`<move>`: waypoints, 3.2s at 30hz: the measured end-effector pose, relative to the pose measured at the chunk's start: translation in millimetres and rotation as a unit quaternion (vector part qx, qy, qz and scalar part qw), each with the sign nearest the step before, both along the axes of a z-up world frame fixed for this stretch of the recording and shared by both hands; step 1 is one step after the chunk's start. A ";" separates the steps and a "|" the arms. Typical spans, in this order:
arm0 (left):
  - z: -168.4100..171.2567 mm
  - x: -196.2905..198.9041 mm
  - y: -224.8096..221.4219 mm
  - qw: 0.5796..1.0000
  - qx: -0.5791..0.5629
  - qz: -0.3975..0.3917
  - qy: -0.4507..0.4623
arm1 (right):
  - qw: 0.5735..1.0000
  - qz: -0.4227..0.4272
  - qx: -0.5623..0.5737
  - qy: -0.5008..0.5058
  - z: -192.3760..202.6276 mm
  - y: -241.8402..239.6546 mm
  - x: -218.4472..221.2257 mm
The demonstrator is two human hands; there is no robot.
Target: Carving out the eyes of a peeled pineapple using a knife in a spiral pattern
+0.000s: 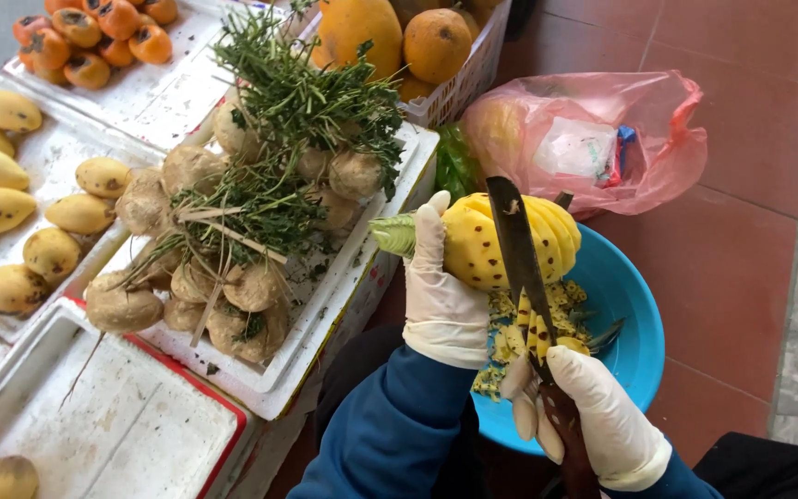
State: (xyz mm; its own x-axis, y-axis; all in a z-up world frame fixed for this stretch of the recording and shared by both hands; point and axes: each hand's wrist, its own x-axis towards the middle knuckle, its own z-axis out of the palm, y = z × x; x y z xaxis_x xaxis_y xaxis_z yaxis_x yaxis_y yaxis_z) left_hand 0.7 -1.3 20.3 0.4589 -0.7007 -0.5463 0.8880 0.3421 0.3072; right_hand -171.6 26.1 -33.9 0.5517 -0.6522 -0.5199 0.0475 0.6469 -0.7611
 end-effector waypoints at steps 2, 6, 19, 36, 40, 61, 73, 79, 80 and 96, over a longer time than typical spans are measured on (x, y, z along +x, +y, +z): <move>2.0 -0.1 3.0 1.000 -0.006 0.002 0.018 | 1.000 0.016 0.015 -0.005 -10.3 -3.3 -5.1; -0.1 1.9 1.9 1.000 -0.005 0.001 0.020 | 0.999 0.034 0.018 -0.026 -13.6 -5.0 -5.6; -6.5 2.9 6.1 0.998 -0.028 -0.041 0.044 | 0.998 0.027 0.043 -0.034 -23.7 -8.3 -5.5; -5.7 -8.8 6.0 0.998 -0.054 0.002 -0.023 | 0.995 0.036 -0.017 -0.093 -11.2 -13.8 2.1; -16.5 -11.7 7.3 0.996 -0.065 -0.011 -0.055 | 0.992 0.044 -0.045 -0.106 -2.8 -17.1 7.3; -14.1 -3.6 1.0 0.997 0.013 0.039 -0.067 | 0.997 -0.007 -0.068 -0.029 -8.4 -6.4 -9.7; -11.9 0.2 -0.7 0.992 0.041 0.048 -0.111 | 0.992 0.036 -0.066 0.103 -22.7 -4.0 -3.2; -23.0 -5.8 -0.1 0.995 -0.008 0.041 -0.085 | 0.986 0.031 -0.091 0.137 -9.0 -8.9 11.8; -22.9 -7.2 -0.3 0.995 -0.009 0.040 -0.093 | 0.988 0.024 -0.095 0.118 -8.5 -10.5 14.6; 1.9 18.8 5.3 0.994 0.058 0.014 -0.093 | 0.932 -0.007 -0.005 0.363 -125.3 -49.5 -57.4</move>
State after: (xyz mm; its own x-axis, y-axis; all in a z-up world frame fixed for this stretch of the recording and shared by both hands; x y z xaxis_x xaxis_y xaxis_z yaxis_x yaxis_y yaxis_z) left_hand 19.5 4.0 22.2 0.5777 -0.6240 -0.5262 0.8031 0.3190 0.5033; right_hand -229.0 -23.4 -159.2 0.0492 -0.6627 -0.7473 -0.4739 0.6431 -0.6015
